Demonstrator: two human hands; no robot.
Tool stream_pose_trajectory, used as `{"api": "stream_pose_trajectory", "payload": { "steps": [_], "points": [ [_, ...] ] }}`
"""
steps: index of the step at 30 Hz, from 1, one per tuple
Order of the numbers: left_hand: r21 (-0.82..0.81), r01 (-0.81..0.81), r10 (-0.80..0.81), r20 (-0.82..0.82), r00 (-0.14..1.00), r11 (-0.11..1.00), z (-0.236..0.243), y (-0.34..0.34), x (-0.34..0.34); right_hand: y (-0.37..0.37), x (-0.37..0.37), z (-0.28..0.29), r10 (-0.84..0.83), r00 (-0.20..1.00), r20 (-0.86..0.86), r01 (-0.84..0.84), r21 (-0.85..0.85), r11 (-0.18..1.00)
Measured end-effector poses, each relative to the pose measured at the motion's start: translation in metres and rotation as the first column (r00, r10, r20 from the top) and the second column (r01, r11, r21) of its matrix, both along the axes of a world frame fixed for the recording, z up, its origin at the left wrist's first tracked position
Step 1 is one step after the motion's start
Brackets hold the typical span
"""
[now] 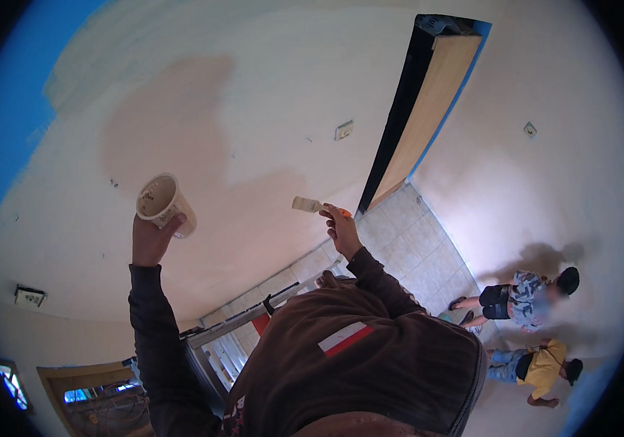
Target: The person paints a ceiling with white paint using a small brush and a plastic cup. They repeatedly dip the brush into the cup and apply paint to the ceiling surface in a room with blue-painted edges.
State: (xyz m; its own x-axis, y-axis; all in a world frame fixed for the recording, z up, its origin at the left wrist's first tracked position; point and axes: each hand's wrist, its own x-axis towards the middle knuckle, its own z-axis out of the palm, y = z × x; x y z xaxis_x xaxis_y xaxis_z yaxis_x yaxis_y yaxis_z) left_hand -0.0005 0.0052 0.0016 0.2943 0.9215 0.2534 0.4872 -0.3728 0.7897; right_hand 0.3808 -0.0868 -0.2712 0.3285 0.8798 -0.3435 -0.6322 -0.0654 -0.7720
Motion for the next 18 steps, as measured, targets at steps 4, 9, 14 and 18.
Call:
{"api": "stream_pose_trajectory", "payload": {
  "steps": [4,9,14,18],
  "points": [
    [0.039,0.019,-0.019,-0.016,1.000,0.999,0.003,0.000,-0.001,0.002,-0.001,0.005,-0.026,0.996,0.082,0.026,-0.001,1.000],
    [0.074,0.042,-0.041,-0.006,0.999,0.996,0.004,-0.004,0.000,0.016,0.012,0.063,-0.137,0.957,0.255,0.125,0.062,0.990],
    [0.078,0.016,-0.018,0.028,0.999,0.997,0.002,-0.005,0.005,0.024,0.009,0.194,-0.205,0.933,0.296,0.089,0.362,0.928],
    [0.018,0.018,-0.019,0.012,1.000,1.000,0.001,-0.006,0.008,0.018,-0.013,0.286,-0.138,0.847,0.514,-0.197,0.543,0.816]
  ]
}}
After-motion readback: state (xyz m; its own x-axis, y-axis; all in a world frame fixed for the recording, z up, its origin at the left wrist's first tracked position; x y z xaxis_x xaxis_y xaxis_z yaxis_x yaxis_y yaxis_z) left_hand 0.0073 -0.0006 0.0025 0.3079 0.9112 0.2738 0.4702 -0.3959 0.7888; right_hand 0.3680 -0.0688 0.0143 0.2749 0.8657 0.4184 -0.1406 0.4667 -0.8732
